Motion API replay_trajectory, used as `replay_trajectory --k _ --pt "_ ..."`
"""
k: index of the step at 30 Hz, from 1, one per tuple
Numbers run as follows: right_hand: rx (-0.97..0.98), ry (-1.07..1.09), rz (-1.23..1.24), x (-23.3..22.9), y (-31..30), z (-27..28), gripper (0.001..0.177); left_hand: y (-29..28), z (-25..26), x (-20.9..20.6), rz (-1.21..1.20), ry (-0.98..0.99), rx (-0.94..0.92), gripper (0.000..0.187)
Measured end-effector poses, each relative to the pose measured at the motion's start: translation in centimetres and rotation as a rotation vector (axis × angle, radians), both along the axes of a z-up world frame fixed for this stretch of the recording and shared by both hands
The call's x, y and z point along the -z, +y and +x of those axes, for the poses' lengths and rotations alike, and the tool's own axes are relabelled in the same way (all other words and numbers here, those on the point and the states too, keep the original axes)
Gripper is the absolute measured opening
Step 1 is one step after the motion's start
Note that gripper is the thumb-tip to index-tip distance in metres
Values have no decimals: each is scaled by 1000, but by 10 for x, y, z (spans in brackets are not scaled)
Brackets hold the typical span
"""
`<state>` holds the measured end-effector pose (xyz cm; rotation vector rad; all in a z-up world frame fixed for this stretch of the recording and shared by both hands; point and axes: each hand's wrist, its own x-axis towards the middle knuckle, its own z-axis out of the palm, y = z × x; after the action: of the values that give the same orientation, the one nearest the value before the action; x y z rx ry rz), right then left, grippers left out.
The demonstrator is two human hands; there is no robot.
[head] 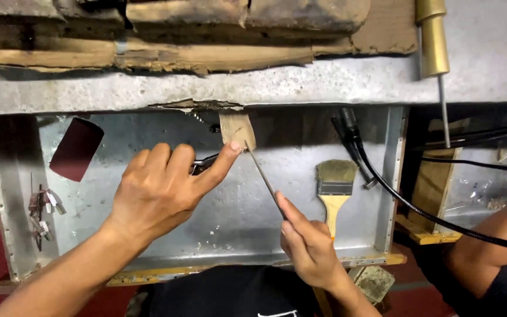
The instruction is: The person is using a hand file to shape and smooth small metal jewelry components at a workbench.
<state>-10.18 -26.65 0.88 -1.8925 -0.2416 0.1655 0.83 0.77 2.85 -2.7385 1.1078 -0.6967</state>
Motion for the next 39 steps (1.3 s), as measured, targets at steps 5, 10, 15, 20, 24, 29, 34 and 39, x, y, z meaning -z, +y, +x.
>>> replay_trajectory --k 5,10,15,20,24,29,34,39 --pt "-40 -118 -218 -14 10 11 45 3 -1 2 4 9 -29 69" --pt "-11 44 43 2 -4 9 44 5 4 7 -30 10 -8 70" --pt "-25 -64 -122 -19 15 38 41 6 4 4 14 -12 -10 70" --pt "-24 -23 -41 -5 10 22 44 6 7 1 3 12 -2 66" --pt "-90 -198 -315 -27 17 36 45 4 4 1 24 -5 -22 70" --pt "-31 179 162 13 3 21 47 5 3 6 -6 6 -24 71" --pt "-5 176 161 12 7 26 47 0 0 5 -30 5 -44 70" --pt "63 -77 94 19 10 16 43 -7 -17 -7 -333 691 -177 65"
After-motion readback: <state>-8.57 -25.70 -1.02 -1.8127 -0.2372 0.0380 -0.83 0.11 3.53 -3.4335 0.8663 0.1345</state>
